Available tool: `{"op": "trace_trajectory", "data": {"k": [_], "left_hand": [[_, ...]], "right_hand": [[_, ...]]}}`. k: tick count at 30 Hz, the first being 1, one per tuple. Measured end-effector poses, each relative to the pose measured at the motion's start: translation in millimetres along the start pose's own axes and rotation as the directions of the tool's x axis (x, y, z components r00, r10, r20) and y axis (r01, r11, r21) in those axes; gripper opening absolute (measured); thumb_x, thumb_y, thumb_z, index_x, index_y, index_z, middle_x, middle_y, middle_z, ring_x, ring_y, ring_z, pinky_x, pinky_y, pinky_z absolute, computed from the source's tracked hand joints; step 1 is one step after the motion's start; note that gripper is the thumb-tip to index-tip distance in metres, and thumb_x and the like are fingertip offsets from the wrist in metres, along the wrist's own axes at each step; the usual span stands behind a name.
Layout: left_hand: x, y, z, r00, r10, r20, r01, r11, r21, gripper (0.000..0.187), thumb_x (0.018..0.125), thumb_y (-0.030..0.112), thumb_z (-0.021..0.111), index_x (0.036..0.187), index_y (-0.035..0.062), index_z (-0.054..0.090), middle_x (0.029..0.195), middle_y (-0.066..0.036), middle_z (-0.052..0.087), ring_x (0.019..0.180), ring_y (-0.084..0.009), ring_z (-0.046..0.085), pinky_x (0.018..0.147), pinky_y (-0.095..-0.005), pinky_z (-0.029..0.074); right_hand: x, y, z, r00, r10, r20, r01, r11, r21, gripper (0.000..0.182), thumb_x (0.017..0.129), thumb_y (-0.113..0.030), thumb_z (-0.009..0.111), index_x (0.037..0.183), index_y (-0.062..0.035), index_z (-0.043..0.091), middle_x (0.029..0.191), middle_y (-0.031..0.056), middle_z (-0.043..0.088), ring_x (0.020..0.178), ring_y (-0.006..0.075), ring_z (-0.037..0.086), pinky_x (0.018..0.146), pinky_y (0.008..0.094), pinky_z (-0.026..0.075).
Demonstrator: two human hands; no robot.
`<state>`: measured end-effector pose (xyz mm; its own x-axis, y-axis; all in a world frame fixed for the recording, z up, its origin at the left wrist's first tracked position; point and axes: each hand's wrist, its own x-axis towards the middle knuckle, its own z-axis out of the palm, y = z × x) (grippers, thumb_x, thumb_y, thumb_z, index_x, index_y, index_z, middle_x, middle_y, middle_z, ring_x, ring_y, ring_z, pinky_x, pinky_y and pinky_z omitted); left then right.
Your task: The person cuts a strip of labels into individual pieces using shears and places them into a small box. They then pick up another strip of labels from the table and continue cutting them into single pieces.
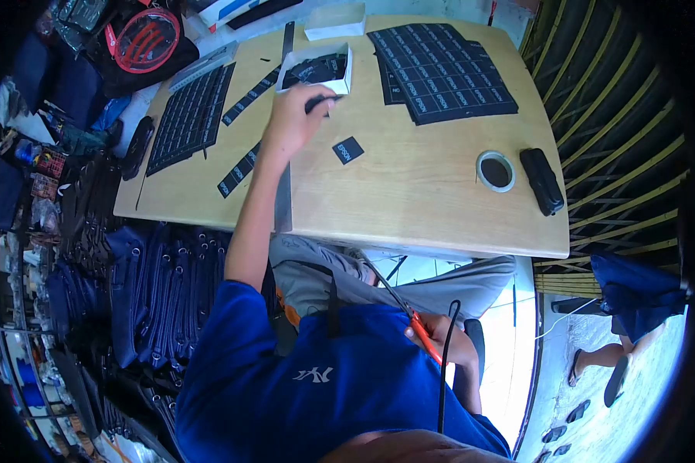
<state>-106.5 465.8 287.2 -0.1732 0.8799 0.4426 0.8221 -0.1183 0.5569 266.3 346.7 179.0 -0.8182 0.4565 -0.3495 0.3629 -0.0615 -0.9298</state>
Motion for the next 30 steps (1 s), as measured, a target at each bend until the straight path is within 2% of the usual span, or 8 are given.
{"op": "trace_trajectory", "data": {"k": [3, 9, 11, 15, 17, 21, 26, 30], "left_hand": [[39, -8, -15, 0.983, 0.157, -0.09, -0.141, 0.977, 0.159, 0.017, 0.081, 0.01, 0.066, 0.096, 0.0002, 0.066, 0.083, -0.012, 0.068, 0.067, -0.0183, 0.064, 0.064, -0.0292, 0.049], [82, -78, -7, 0.99, 0.093, 0.102, -0.115, 0.964, 0.239, 0.038, 0.079, 0.02, 0.069, 0.112, 0.0043, 0.062, 0.109, -0.021, 0.062, 0.094, -0.0289, 0.062, 0.081, -0.034, 0.048], [62, -60, -7, 0.976, 0.201, -0.078, -0.154, 0.903, 0.401, 0.047, 0.077, 0.025, 0.071, 0.119, 0.0071, 0.058, 0.121, -0.022, 0.055, 0.109, -0.0331, 0.055, 0.091, -0.0364, 0.044], [-1, 15, -9, 0.998, 0.061, -0.003, -0.059, 0.987, 0.151, 0.046, 0.077, 0.026, 0.072, 0.117, 0.0059, 0.059, 0.117, -0.018, 0.057, 0.113, -0.0338, 0.051, 0.098, -0.0382, 0.039], [-29, 29, 0, 0.972, 0.02, 0.234, -0.07, 0.976, 0.206, 0.041, 0.078, 0.021, 0.07, 0.115, 0.0058, 0.06, 0.113, -0.017, 0.056, 0.11, -0.0328, 0.051, 0.097, -0.0386, 0.04], [-52, 16, 20, 0.964, 0.067, 0.259, -0.118, 0.975, 0.187, 0.033, 0.077, 0.016, 0.071, 0.108, 0.006, 0.064, 0.106, -0.013, 0.06, 0.099, -0.0264, 0.059, 0.086, -0.0339, 0.047], [-39, 21, 16, 0.925, -0.149, 0.349, 0.159, 0.987, -0.001, 0.018, 0.079, 0.006, 0.065, 0.096, 0.0013, 0.064, 0.087, -0.014, 0.062, 0.074, -0.024, 0.062, 0.07, -0.0323, 0.049], [4, 0, 1, 0.994, 0.026, 0.109, -0.03, 0.999, 0.031, 0.017, 0.078, 0.004, 0.065, 0.095, 0.0017, 0.064, 0.084, -0.016, 0.062, 0.071, -0.0244, 0.062, 0.068, -0.0327, 0.049]], "right_hand": [[0, -6, 0, 1.0, 0.01, 0.003, -0.01, 1.0, 0.024, 0.044, 0.087, -0.042, 0.062, 0.074, 0.0001, 0.054, 0.056, 0.0038, 0.041, 0.054, 0.0126, 0.037, 0.051, 0.0314, 0.033], [-2, -6, 0, 1.0, -0.022, -0.012, 0.022, 1.0, 0.011, 0.043, 0.087, -0.04, 0.061, 0.076, 0.0004, 0.053, 0.059, 0.0046, 0.04, 0.057, 0.0143, 0.037, 0.054, 0.0323, 0.035], [-5, -4, 1, 0.998, -0.047, -0.036, 0.048, 0.999, 0.013, 0.043, 0.087, -0.04, 0.061, 0.075, 0.0008, 0.052, 0.059, 0.0048, 0.04, 0.058, 0.0147, 0.036, 0.054, 0.0324, 0.035], [-3, -6, -2, 0.997, -0.061, -0.055, 0.064, 0.996, 0.059, 0.043, 0.087, -0.039, 0.062, 0.074, 0.0004, 0.052, 0.058, 0.0051, 0.04, 0.057, 0.0149, 0.037, 0.054, 0.0329, 0.034], [1, -3, -2, 0.999, -0.035, -0.03, 0.036, 0.999, 0.027, 0.043, 0.087, -0.039, 0.062, 0.074, 0.0005, 0.052, 0.057, 0.0053, 0.04, 0.056, 0.0146, 0.037, 0.053, 0.0328, 0.034], [6, -13, -5, 1.0, -0.027, 0.011, 0.027, 0.999, -0.035, 0.043, 0.087, -0.04, 0.062, 0.075, 0.0004, 0.054, 0.056, 0.0056, 0.041, 0.054, 0.0136, 0.036, 0.051, 0.0325, 0.034], [7, -16, -4, 1.0, -0.011, 0.01, 0.011, 0.999, -0.048, 0.042, 0.087, -0.04, 0.061, 0.076, 0.0001, 0.054, 0.055, 0.0059, 0.041, 0.054, 0.0132, 0.036, 0.051, 0.0322, 0.034], [3, -16, -1, 1.0, -0.014, -0.006, 0.014, 0.999, -0.05, 0.036, 0.088, -0.033, 0.063, 0.075, 0.0002, 0.057, 0.057, 0.0029, 0.045, 0.053, 0.0098, 0.039, 0.048, 0.0304, 0.032]]}}
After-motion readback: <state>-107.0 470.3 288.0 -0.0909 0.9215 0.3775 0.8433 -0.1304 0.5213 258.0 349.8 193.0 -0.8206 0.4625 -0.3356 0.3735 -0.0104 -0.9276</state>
